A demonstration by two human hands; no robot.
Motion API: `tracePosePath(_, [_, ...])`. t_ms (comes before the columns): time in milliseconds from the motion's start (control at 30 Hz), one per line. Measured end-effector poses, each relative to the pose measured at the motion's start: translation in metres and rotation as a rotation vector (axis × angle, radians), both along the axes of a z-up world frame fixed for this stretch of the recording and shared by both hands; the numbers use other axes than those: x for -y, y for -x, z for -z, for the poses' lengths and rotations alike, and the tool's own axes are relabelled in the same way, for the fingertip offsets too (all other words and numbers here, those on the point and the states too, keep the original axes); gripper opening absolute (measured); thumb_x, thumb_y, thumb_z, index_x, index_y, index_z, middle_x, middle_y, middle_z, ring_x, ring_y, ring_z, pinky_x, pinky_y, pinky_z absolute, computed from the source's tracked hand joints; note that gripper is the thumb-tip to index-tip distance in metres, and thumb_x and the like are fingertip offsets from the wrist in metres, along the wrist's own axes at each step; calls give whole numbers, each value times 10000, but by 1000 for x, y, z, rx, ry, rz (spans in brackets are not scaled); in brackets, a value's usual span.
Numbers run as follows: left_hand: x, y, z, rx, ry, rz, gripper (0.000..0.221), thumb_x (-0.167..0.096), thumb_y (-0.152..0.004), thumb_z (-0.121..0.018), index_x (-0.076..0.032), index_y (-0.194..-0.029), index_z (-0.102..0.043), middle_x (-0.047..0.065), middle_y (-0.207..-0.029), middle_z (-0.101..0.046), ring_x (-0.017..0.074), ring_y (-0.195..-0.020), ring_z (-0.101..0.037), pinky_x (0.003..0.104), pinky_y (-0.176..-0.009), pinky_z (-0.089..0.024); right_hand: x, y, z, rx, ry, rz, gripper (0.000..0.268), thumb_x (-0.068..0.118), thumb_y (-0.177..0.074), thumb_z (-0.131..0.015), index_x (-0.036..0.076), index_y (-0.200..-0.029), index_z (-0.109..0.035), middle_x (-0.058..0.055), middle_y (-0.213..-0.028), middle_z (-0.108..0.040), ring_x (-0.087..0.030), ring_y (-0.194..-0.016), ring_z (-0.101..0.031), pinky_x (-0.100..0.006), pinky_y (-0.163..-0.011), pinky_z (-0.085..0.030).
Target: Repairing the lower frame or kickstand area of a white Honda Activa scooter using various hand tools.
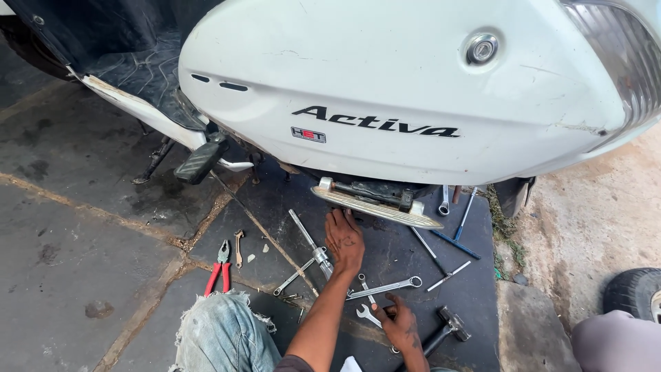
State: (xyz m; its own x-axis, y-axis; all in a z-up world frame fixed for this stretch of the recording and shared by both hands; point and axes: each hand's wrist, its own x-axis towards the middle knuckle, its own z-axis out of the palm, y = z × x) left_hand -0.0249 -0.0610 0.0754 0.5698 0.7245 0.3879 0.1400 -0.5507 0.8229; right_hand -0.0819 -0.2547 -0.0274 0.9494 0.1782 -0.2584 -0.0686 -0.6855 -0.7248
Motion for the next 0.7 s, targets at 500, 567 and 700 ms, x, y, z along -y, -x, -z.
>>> tracePosePath(500, [-16,-48,8,160,1671,-57,423,-440,-1084,-367,-67,-1144,-556,173,-1092,-613,291,-784,-542,460,-733,-410,2,-1,15,50,33,-40,751,459,-792,-833,11,-1339,-583,-121,-777,-799,-201,-782,-771,-332,-745,-572])
tracePosePath(567, [-3,-17,-5,8,951,-18,537,-488,-1097,-326,-6,-1113,-562,222,-1055,-639,364,-809,-616,476,-740,-455,6,-1,16,36,6,-10,734,442,-768,-821,25,-1331,-601,-107,-773,-792,-203,-751,-776,-338,-709,-578])
tracePosePath(700, [2,2,-6,-50,286,15,510,-429,-1108,-324,33,-1085,-537,251,-1001,-601,421,-845,-638,511,-741,-495,11,4,2,28,60,-17,717,455,-783,-816,35,-1327,-612,-109,-741,-784,-204,-727,-765,-330,-707,-557])
